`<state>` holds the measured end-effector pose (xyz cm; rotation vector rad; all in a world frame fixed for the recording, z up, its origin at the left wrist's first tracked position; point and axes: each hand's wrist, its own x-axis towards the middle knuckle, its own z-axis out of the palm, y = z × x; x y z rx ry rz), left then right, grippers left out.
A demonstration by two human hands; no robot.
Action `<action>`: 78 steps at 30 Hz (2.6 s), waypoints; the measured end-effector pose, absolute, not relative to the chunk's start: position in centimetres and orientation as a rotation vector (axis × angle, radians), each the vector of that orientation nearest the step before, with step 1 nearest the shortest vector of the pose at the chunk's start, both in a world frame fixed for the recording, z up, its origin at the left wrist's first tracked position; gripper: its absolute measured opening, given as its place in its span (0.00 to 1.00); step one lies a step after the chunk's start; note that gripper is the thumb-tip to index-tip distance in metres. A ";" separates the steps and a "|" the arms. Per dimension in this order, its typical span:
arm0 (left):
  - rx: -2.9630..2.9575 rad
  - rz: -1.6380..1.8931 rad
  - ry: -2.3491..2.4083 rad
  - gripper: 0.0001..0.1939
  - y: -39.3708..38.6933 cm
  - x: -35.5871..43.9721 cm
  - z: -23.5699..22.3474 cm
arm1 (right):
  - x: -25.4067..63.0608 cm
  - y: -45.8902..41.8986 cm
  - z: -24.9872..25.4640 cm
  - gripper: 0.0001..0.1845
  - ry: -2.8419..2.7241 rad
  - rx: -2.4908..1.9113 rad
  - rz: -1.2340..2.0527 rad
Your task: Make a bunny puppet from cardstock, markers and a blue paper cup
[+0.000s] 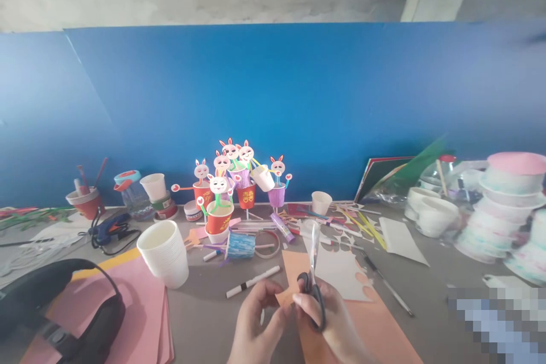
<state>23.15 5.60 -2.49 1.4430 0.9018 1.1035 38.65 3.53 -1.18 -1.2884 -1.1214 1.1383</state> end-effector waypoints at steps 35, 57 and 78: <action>1.388 1.106 0.867 0.21 5.3 23.6 -2.1 | 38.2 3.4 -1.6 0.19 -1.168 -1.177 1.208; 1.158 1.189 0.958 0.20 6.6 21.4 0.5 | 38.8 2.7 -0.9 0.31 -1.628 -1.386 1.541; 1.183 1.178 0.934 0.14 6.5 21.6 0.5 | 38.2 2.8 -0.5 0.37 -1.547 -1.365 1.556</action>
